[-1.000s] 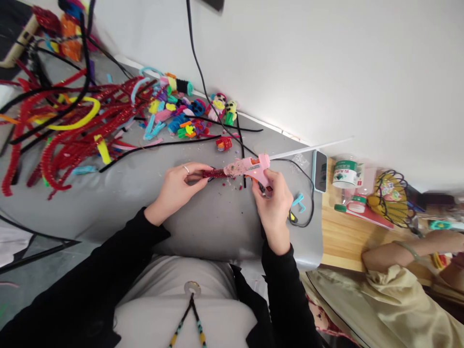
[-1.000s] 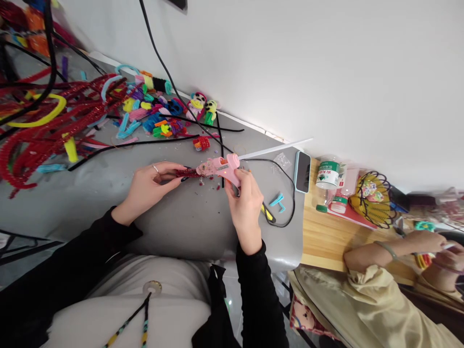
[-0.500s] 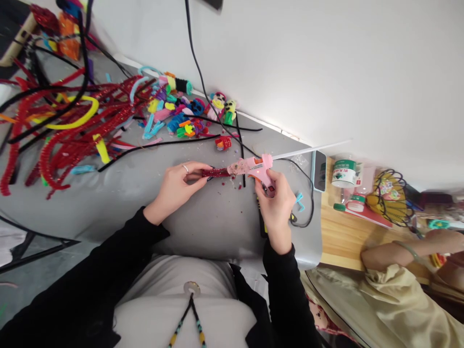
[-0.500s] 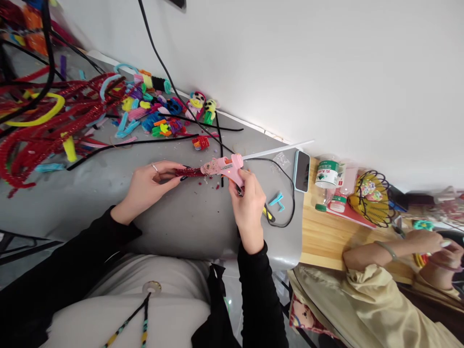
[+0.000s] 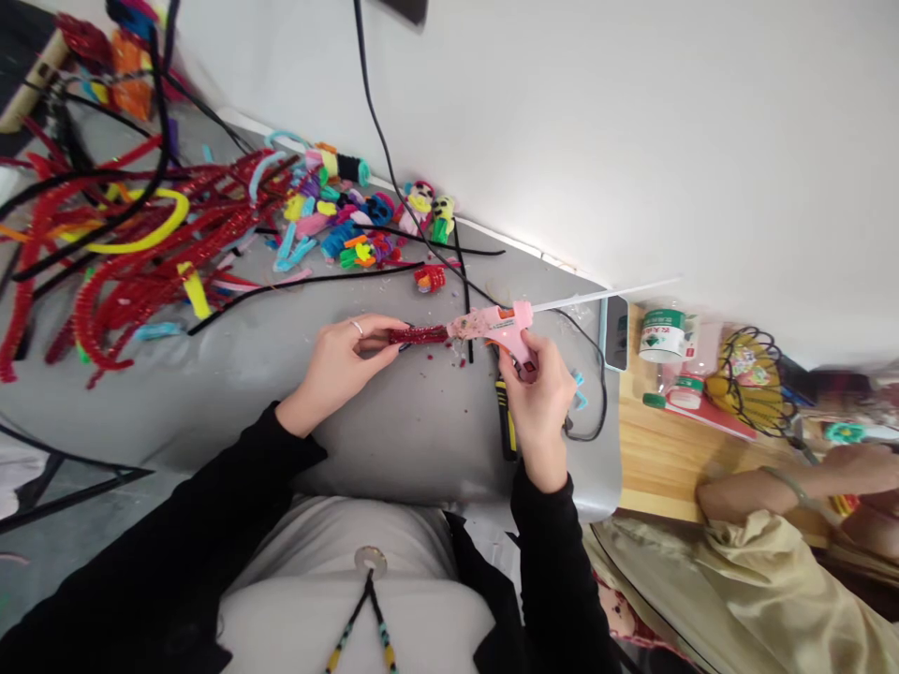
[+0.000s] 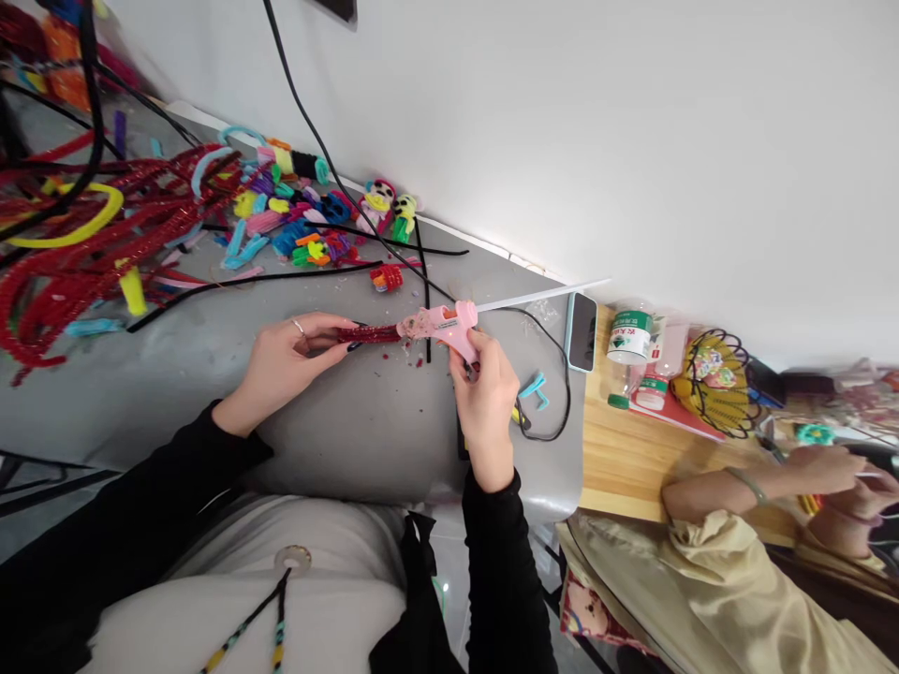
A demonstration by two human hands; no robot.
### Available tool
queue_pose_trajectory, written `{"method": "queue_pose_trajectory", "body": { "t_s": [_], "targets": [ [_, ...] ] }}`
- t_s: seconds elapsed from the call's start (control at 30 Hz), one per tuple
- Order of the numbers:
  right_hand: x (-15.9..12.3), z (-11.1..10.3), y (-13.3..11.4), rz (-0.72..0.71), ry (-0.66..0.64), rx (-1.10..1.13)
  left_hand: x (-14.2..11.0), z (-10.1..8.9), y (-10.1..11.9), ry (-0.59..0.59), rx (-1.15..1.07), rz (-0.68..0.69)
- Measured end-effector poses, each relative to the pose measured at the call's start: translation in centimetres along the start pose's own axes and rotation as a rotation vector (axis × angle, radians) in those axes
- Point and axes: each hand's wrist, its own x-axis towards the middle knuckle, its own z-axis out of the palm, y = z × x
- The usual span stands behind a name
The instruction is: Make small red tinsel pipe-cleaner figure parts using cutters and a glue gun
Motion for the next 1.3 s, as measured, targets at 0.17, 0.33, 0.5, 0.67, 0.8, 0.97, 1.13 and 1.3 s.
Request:
{"method": "queue_pose_trajectory", "body": {
  "t_s": [0.17,0.33,0.5,0.67,0.8,0.97,1.13,1.3],
  "targets": [
    [0.0,-0.1,0.3,-0.002,0.013,0.023,0.1,0.0,-0.3,0.004,0.018,0.012],
    [0.0,-0.3,0.4,0.008,0.018,-0.008,0.1,0.0,-0.5,0.003,0.003,0.029],
    [0.0,-0.4,0.5,-0.004,0.029,-0.004,0.1,0.1,-0.6,0.004,-0.012,0.028],
    [-0.1,-0.4,0.7,0.009,0.018,-0.014,0.1,0.1,-0.6,0.014,-0.031,0.033],
    [0.1,-0.8,0.9,0.035,0.009,-0.052,0.1,0.1,-0.7,0.018,-0.054,0.029],
    [1.9,-0.9,2.4,0.118,0.027,-0.074,0.0,-0.1,-0.5,0.013,-0.081,0.035],
    [4.3,0.2,5.3,0.192,-0.112,-0.08,-0.4,-0.1,0.0,0.023,-0.074,0.066],
    [5.1,-0.6,3.6,0.115,-0.129,-0.084,-0.4,-0.3,0.0,0.008,-0.051,0.107]
  ]
}}
